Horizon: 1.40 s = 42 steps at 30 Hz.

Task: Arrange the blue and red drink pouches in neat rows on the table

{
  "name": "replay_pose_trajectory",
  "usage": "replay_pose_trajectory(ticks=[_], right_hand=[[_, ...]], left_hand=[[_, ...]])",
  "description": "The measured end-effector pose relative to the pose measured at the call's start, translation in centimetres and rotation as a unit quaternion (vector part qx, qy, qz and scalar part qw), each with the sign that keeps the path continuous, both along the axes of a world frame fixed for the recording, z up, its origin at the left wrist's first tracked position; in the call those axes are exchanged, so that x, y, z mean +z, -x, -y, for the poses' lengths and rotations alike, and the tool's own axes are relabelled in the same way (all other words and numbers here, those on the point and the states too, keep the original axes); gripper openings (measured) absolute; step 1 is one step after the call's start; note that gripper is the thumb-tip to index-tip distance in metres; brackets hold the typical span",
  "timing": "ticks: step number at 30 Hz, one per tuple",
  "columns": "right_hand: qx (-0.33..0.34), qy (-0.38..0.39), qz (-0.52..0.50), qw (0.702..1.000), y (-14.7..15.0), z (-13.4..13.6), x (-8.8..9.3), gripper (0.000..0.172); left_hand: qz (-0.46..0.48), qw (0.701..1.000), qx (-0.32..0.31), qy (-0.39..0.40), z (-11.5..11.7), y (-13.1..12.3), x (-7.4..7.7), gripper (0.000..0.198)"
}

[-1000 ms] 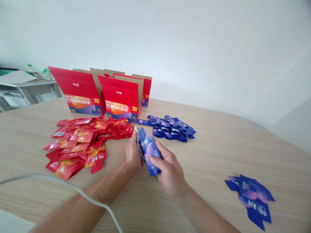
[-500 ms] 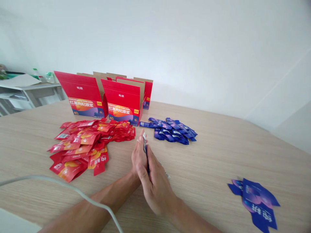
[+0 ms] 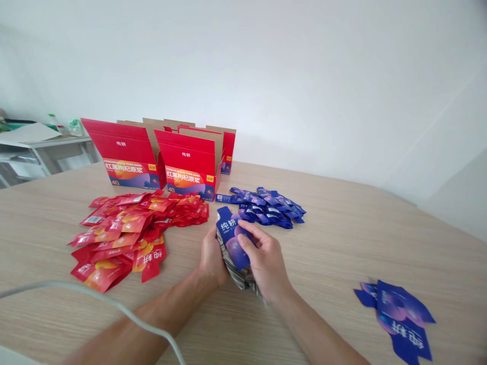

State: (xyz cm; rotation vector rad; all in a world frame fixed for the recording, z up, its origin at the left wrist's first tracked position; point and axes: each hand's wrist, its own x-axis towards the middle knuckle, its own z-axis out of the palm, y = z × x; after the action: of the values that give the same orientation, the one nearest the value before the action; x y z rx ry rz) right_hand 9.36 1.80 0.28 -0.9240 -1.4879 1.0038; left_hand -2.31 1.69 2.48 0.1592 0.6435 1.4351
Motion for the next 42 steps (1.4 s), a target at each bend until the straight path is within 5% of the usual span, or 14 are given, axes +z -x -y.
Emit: replay_pose_trajectory(ticks=[5,11,14,19,22,24,27,30,36,42], right_hand=[[-0.055,-0.175,0.212,0.96,0.7,0.3,-1.6,0.051],[0.091,-0.126,0.275,0.949,2.1,3.9,-1.0,0.082],[0.121,-0.109,0.281,0.946,2.0,4.8,-0.2,0.082],[0.154,-0.048,0.097,0.982,0.0,3.2,1.5,0.06],[0.107,0.066,-0.107,0.986,-0.8,1.6,1.6,0.07],[0.051,0.089,-0.15,0.983,-0.9,0.8,1.0,0.068],[-0.034,-0.013,-0.005,0.999,-0.6,0.3,-0.5,0.042],[-0.071,-0.128,0.163,0.976,-0.2,0.7,-1.4,0.044],[0.035,-0.165,0.244,0.955,1.1,2.9,-0.5,0.051],[0.1,-0.14,0.313,0.934,0.5,5.1,2.1,0.066]], left_hand=[[-0.017,0.998,0.055,0.018,0.5,-0.5,-0.7,0.044],[-0.139,0.984,0.107,-0.038,0.0,0.7,-2.7,0.04],[-0.17,0.978,0.121,-0.019,-0.2,1.2,-2.7,0.042],[-0.128,0.981,0.146,0.016,-0.2,1.0,-0.7,0.035],[-0.052,0.996,0.07,0.029,0.0,0.5,0.5,0.039],[-0.016,0.999,0.016,0.029,0.2,0.3,0.8,0.05],[-0.005,0.999,0.008,0.035,0.5,-0.1,0.7,0.049],[-0.024,0.998,0.045,0.021,0.7,-0.3,0.5,0.041],[-0.122,0.984,0.127,0.021,0.5,0.0,0.0,0.034],[-0.166,0.978,0.122,0.019,0.2,0.7,-0.1,0.04]])
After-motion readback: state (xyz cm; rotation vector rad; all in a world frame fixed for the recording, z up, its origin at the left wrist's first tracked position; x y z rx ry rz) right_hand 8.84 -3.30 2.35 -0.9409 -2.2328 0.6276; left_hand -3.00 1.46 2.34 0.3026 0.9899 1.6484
